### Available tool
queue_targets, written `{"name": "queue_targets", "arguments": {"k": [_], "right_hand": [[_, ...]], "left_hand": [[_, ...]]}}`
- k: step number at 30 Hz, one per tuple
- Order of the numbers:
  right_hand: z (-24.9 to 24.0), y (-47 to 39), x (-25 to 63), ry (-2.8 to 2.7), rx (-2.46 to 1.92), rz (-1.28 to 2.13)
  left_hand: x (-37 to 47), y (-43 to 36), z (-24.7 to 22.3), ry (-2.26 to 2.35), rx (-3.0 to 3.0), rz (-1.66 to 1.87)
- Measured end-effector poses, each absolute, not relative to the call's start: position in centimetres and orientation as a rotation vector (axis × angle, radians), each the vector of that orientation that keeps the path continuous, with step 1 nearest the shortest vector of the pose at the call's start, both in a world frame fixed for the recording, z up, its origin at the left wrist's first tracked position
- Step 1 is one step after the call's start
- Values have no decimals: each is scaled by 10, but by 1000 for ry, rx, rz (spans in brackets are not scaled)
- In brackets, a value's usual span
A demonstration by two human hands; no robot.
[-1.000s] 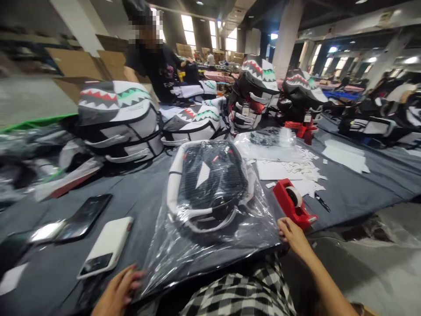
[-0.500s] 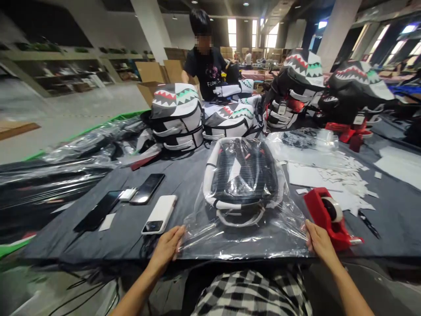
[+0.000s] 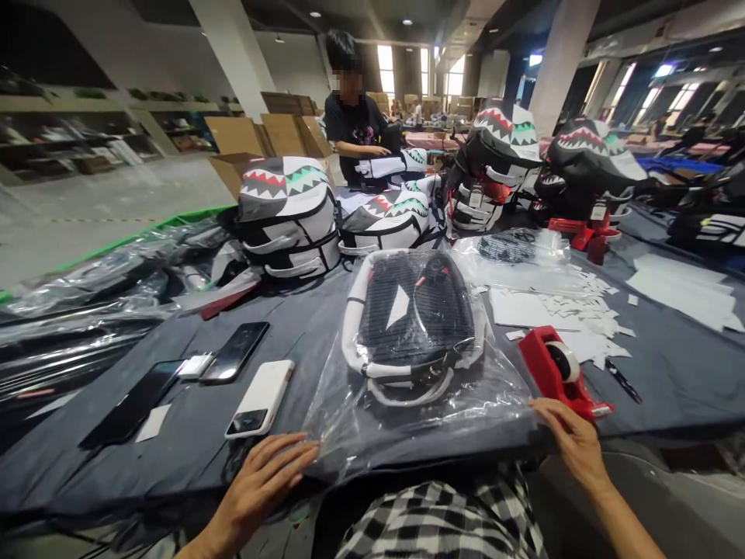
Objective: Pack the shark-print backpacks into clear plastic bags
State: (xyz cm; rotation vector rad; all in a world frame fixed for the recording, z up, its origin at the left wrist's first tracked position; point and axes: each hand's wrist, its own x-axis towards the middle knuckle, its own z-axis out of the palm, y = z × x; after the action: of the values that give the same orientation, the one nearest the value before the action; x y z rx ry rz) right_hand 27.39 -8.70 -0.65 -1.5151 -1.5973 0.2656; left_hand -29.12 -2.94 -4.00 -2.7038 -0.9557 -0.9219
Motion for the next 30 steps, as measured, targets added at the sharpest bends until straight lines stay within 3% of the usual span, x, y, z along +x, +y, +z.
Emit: {"name": "queue_targets", "arguments": {"k": [5, 11, 14, 18, 21, 25, 27, 30], "right_hand": [[7, -68, 244, -1200, -1509, 390], [-6, -54, 241, -1010, -1544, 382], [-6, -51, 243, -984, -1578, 315], [-2, -47, 241, -961, -1565, 297], [-4, -42, 236, -981, -1507, 360], [-12, -24, 221, -947, -1409, 380], [-16, -13, 213, -863, -1419, 374], [-20, -1, 207, -774, -1484, 384]], "left_hand": [[-298, -26, -51, -1492, -2766, -1093], [-306, -22, -46, -1023, -2694, -647], [-296, -22, -46, -810, -2701, -611], [-282, -25, -54, -1125, -2813, -968], [-276, -22, -54, -1721, -2791, -1388], [-261, -4, -40, -2493, -2298, -1884], [-251, 8, -32, -2630, -2129, -1981], [-233, 21, -21, -2442, -2077, -1776]]}}
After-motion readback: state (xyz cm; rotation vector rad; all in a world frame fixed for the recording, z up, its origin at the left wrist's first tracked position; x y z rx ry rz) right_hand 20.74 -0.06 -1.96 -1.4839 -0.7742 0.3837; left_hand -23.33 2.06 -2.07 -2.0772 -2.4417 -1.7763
